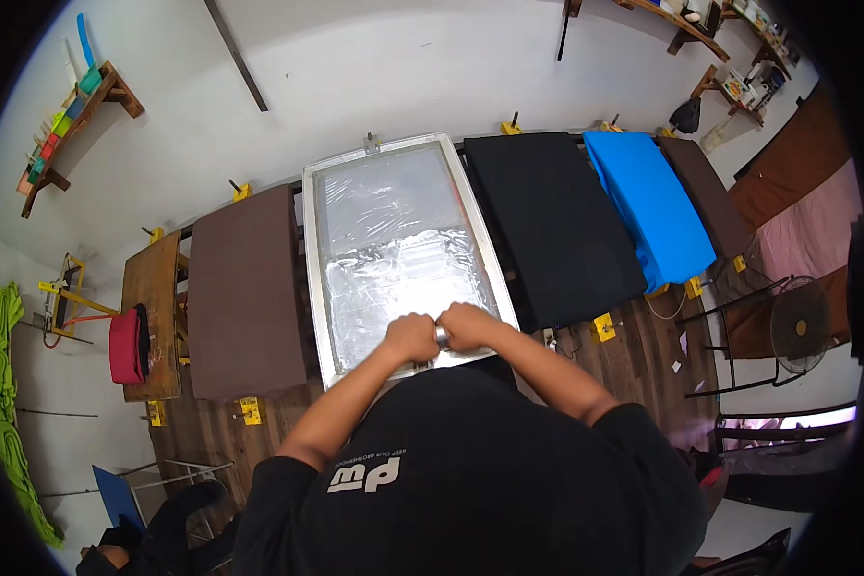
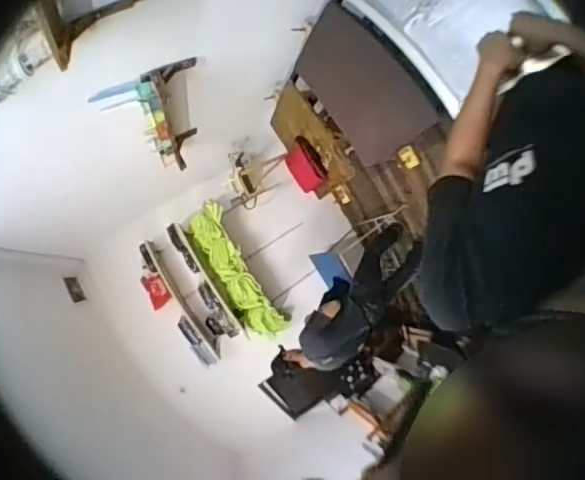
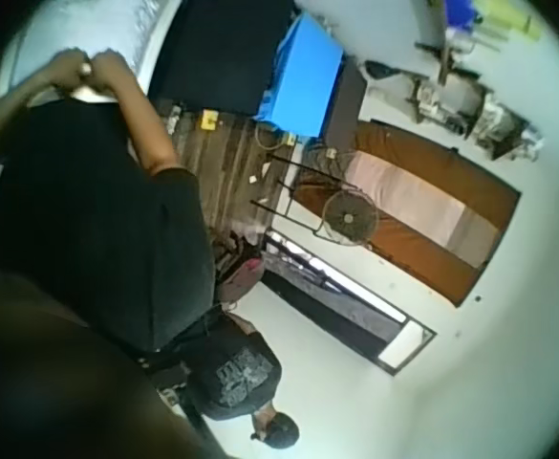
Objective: Preparing a screen printing frame by applying and smoothing out a transparent film using a squeegee.
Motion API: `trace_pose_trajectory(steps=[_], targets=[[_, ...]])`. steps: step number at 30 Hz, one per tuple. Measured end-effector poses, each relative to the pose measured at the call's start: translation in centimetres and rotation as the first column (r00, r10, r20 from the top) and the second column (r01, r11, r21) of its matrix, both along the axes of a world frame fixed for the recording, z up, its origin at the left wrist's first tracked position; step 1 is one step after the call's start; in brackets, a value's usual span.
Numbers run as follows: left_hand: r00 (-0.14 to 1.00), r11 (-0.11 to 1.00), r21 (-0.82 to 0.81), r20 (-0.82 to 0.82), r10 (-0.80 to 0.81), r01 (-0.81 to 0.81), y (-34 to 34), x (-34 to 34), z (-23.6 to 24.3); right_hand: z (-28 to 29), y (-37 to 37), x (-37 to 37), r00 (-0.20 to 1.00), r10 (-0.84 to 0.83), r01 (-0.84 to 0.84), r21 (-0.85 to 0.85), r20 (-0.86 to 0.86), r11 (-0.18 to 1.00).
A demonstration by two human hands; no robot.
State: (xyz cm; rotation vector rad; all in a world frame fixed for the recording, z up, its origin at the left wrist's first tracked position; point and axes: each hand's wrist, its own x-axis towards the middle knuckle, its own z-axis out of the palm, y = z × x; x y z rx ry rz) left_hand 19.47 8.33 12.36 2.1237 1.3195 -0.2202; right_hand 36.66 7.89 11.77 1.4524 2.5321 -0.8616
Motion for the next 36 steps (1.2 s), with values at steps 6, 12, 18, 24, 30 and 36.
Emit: trace_pose_trajectory(steps=[6,12,18,24,30,36], targets=[[0.993,0.968,0.224,0.053,0.103,-0.113,6.7,0.3,-1.1,-0.9,7.0,-0.3,0.999,-0.043,0.048,0.239,-0.026,0.97],[0.999,0.987,0.16,-0.003,0.033,-0.033,3.3,0.0,-1.7,-1.3,3.5,-0.6,0.999,0.025,-0.033,0.175,0.048,0.984],[1.0,0.999,0.033,-0.012,-0.005,0.005,-0.6,-0.1,-1.1,-0.7,-1.1,-0.5,1.0,-0.003,0.002,0.069,0.023,0.998],[0.993,0.983,0.149,0.051,0.103,-0.109,3.9,0.0,-0.2,-0.3,4.7,-0.1,0.999,-0.037,0.041,0.155,-0.03,0.987],[0.969,0.891,0.418,0.231,0.083,-0.176,0.0,0.7,-4.1,-4.0,0.9,0.0,0.989,-0.05,0.102,0.405,-0.138,0.908],[0.999,0.994,0.104,0.013,0.038,-0.04,-2.4,0.0,-0.9,-1.3,-2.0,-0.3,0.999,-0.026,0.03,0.16,-0.024,0.987]])
